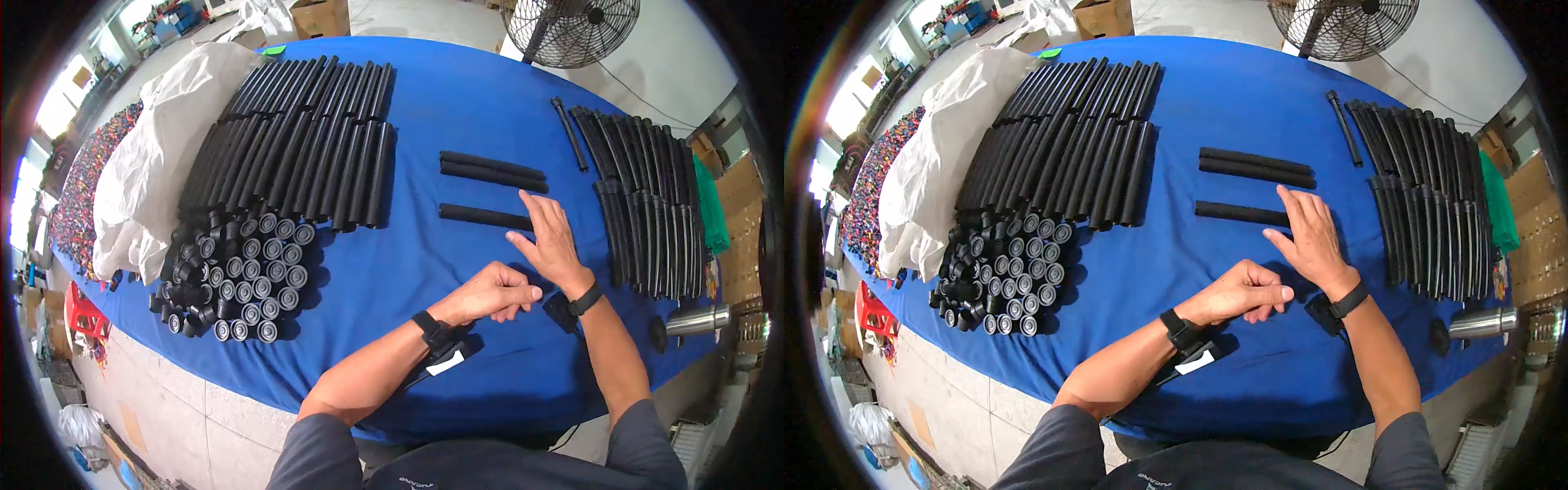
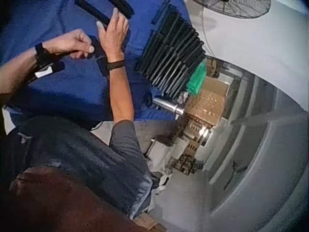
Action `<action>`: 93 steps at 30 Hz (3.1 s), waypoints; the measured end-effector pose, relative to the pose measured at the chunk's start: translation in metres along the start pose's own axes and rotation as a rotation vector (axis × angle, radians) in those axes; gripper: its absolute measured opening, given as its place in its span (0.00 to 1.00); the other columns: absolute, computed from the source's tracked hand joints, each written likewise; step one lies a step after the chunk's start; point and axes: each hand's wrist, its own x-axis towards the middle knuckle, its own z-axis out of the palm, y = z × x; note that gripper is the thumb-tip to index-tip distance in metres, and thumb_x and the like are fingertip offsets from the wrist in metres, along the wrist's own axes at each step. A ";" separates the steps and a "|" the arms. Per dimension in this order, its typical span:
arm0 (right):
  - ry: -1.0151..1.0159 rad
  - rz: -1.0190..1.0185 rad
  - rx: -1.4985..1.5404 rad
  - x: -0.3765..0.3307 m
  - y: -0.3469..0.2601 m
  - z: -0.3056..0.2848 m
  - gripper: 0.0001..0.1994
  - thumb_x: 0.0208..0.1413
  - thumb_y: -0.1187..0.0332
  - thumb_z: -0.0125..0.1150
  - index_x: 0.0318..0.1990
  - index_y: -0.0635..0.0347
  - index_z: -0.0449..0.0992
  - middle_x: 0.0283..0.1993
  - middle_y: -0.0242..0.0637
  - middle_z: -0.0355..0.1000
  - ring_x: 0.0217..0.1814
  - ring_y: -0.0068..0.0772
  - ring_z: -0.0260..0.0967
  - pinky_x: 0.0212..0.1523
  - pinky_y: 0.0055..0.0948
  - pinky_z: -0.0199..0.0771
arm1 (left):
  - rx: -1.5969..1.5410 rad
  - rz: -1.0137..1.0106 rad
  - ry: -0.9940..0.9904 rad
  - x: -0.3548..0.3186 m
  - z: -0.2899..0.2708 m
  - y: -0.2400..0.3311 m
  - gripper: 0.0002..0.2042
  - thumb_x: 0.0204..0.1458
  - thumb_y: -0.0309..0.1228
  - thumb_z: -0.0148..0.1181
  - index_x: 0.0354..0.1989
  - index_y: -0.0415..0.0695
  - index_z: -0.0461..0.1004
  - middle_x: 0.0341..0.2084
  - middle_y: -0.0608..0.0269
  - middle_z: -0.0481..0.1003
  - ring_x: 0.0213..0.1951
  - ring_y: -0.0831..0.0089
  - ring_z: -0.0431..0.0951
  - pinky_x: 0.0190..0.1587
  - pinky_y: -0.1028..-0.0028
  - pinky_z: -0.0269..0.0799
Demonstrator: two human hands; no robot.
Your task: The person assembles black foam-covered poles by inserting small cylindrical caps into the ends of the foam tubes. The person repeatedly picks up a cap and a tube, fits them together, and places the assembled unit on a blue-covered table. The task involves repetitive manual assembly of multiple identical components.
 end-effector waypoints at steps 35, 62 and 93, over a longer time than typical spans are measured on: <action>-0.230 0.344 0.260 -0.143 -0.035 -0.054 0.18 0.46 0.67 0.73 0.37 0.60 0.67 0.38 0.42 0.62 0.44 0.47 0.62 0.48 0.42 0.60 | 1.353 -0.392 1.903 -0.397 -0.127 0.097 0.21 0.51 0.47 0.68 0.37 0.37 0.82 0.33 0.47 0.83 0.41 0.50 0.83 0.46 0.56 0.76; -0.254 0.346 0.218 -0.142 -0.033 -0.056 0.17 0.46 0.65 0.73 0.36 0.59 0.68 0.37 0.41 0.65 0.44 0.47 0.64 0.47 0.43 0.62 | -0.246 0.415 0.812 -0.107 0.022 0.102 0.19 0.64 0.50 0.57 0.43 0.45 0.75 0.30 0.68 0.70 0.27 0.77 0.71 0.25 0.76 0.65; -0.081 0.559 0.715 -0.142 -0.075 -0.059 0.23 0.56 0.67 0.71 0.57 0.63 0.70 0.46 0.39 0.73 0.49 0.31 0.72 0.52 0.32 0.73 | -0.518 0.168 -0.197 -0.020 -0.004 0.004 0.24 0.48 0.26 0.73 0.56 0.36 0.78 0.27 0.61 0.78 0.22 0.74 0.75 0.26 0.74 0.72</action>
